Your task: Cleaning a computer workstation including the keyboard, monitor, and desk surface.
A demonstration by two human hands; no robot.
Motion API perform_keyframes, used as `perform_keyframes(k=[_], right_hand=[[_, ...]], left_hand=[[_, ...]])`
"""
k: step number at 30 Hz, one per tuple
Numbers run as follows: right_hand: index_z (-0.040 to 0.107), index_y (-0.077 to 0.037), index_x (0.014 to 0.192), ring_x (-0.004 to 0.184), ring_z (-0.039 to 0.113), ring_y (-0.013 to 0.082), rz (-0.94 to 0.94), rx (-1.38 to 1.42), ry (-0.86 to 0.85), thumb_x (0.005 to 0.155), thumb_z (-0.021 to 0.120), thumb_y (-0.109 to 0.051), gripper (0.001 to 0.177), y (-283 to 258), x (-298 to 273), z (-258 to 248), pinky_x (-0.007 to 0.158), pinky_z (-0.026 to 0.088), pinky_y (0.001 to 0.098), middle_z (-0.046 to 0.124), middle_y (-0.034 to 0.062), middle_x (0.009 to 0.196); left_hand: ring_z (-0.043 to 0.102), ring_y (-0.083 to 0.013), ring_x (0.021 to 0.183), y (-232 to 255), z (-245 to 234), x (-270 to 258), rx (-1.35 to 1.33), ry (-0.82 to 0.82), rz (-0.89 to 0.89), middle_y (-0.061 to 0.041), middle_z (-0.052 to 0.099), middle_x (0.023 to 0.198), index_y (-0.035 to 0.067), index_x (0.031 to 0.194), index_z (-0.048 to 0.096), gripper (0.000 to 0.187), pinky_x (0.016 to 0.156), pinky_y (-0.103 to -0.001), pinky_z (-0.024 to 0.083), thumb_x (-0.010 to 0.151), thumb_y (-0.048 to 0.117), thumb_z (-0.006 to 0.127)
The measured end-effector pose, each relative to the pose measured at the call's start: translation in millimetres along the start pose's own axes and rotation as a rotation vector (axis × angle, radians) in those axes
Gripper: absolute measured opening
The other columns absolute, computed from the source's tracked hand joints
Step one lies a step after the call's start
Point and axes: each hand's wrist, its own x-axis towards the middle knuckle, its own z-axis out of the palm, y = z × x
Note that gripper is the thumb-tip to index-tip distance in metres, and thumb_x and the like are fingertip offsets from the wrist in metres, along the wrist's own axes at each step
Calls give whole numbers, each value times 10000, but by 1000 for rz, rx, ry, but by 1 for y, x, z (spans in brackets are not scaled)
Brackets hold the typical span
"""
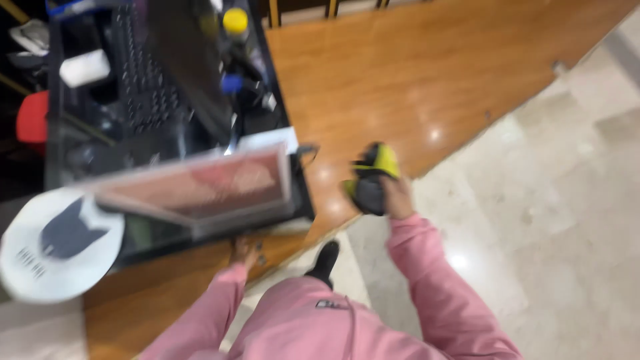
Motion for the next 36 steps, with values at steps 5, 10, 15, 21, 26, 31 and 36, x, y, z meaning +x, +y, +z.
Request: perform_keyframes(k=[5,10,15,21,26,31,36], right_hand=[[563,-7,1332,1176,587,165,-103,294,-493,996,567,-62,340,-119,111,44,1029,478,310,621,96,1259],[605,17,1328,1072,662,203,65,320,-895,997,579,-39,337,-98,198,76,959,534,331,709,141,1155],[571,10,1399,1141,629,166,86,386,-1024,965,569,-28,435,-62,290,103,1017,502,318,683,66,1222],[600,12,1339,1138,621,153,-302,211,-1154,984,594,-15,356,-80,413,82,1014,495,287,682,64,1202],[600,10,1319,1102,642,148,-329,218,-1221,960,605,-5,360,-101,515,75,978,515,276,692,62,1162],[580,18,1310,1099,649,156,-457,164,-1266,987,613,-14,326,-102,595,117,981,517,290,692,74,1160],[538,10,1304,1066,686,154,-239,296,-1219,954,649,-55,372,-8,671,220,936,553,283,707,85,1159]], left_hand=[[675,-250,1052,31,100,10,418,-427,83,-145,721,1146,68,1116,699,348,959,-359,507,945,327,542],[666,-296,1086,94,221,5,298,-506,68,-212,703,1125,17,1156,651,359,978,-381,494,996,293,486],[490,-362,1369,225,261,11,4,-378,415,-245,470,1490,-17,1588,178,624,1115,-395,390,1173,367,442],[598,-260,1278,388,276,104,-670,76,663,-147,528,1416,20,1577,124,746,1069,-385,516,999,103,588],[561,-398,1383,587,200,111,-72,827,796,-271,432,1598,39,1621,207,767,1127,-453,486,1013,122,667],[588,-408,1317,626,170,139,218,1073,606,-220,570,1416,34,1597,291,778,1109,-469,471,962,156,725],[548,-447,1167,593,172,190,483,1246,365,-259,587,1269,-19,1419,454,729,1008,-485,444,813,199,793]])
